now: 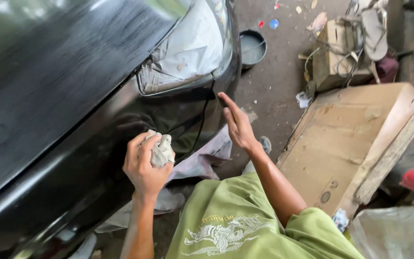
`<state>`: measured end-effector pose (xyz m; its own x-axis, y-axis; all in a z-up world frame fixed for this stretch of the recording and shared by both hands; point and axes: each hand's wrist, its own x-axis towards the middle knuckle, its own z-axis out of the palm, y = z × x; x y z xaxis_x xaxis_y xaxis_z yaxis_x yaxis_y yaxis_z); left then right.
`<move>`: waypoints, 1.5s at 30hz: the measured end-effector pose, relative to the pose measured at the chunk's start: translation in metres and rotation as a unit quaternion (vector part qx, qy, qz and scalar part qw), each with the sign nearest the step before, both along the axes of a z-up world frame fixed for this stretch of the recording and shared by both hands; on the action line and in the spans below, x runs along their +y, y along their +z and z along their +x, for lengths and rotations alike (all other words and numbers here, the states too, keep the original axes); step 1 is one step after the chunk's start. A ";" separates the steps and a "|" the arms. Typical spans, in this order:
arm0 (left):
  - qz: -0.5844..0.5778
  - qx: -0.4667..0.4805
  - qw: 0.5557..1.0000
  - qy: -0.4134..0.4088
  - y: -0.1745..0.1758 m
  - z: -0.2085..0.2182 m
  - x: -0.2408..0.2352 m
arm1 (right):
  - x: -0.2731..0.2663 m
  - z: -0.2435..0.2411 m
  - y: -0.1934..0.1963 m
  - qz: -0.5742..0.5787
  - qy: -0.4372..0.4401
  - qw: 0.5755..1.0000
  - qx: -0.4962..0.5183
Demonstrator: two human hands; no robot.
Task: The person scrubs the front bumper and headlight area of a black car using a sponge and a cloth. They repeatedly dip the sponge into a bucket of water and wipe the car's surface, focusing on the lower front section.
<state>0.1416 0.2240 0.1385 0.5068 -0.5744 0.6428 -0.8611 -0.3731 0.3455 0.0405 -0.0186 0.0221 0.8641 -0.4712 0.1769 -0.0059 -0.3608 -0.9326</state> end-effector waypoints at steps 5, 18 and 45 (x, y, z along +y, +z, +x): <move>-0.065 0.204 0.976 0.045 -0.042 -0.047 -0.048 | -0.056 0.011 -0.015 0.078 -0.125 0.988 0.044; -0.163 0.457 0.815 0.318 -0.207 -0.061 -0.190 | -0.119 0.108 0.001 -0.224 0.444 0.818 -0.288; -0.080 0.398 0.773 0.488 -0.178 -0.056 -0.229 | -0.176 0.071 -0.018 -0.181 0.355 0.891 -0.219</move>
